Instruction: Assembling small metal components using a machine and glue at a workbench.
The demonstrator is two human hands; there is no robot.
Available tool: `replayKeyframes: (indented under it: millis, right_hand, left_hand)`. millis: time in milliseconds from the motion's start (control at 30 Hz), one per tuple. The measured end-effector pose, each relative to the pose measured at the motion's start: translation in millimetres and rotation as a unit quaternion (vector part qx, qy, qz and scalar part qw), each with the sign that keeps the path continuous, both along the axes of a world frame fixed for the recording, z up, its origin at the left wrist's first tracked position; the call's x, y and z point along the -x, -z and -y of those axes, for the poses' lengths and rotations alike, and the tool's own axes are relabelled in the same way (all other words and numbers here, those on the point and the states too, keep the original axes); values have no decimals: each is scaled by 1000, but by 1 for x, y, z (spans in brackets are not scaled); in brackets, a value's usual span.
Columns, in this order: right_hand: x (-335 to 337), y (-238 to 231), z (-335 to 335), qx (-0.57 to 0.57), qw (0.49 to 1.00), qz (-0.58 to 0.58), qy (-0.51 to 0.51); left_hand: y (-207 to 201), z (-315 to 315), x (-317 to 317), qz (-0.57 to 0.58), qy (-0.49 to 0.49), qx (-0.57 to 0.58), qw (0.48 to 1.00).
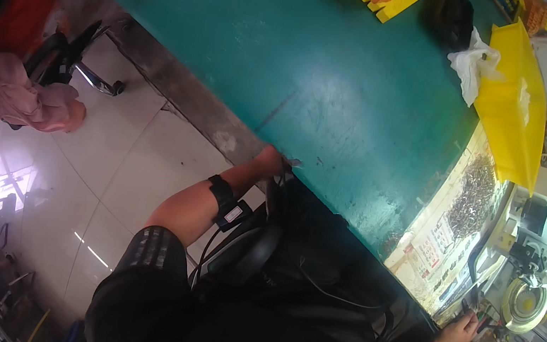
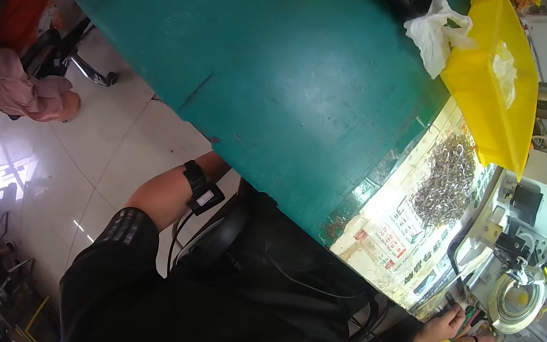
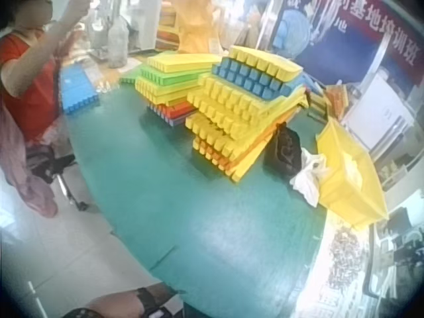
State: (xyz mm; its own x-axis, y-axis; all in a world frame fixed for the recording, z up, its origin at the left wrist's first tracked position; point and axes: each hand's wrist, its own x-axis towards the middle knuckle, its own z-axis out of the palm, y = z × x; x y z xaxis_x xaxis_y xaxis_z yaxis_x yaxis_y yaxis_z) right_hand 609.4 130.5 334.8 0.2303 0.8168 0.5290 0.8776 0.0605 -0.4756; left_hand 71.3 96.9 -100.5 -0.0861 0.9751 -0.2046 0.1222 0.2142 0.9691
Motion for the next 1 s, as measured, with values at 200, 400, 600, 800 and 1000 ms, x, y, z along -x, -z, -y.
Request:
replayKeyframes:
  millis: [200,400,600,800,1000]
  right_hand:
    - [6,-3,-4,7,1000,26,-1]
    - [7,3,-6,22,1000,-4,0]
    - [12,-1,-2,24,999,16,24]
    - [2,-3,1,47,999,4,20]
    - [16,-1,-3,13,1000,9,-6]
  left_hand:
    - [3,-10,0,-213,83,116,967]
    - [31,12,-1,-237,23,7,971]
    - [29,5,-2,-209,-1,-51,977]
    - [38,18,3,-215,29,-52,975]
    - [41,15,8,-193,20,-42,980]
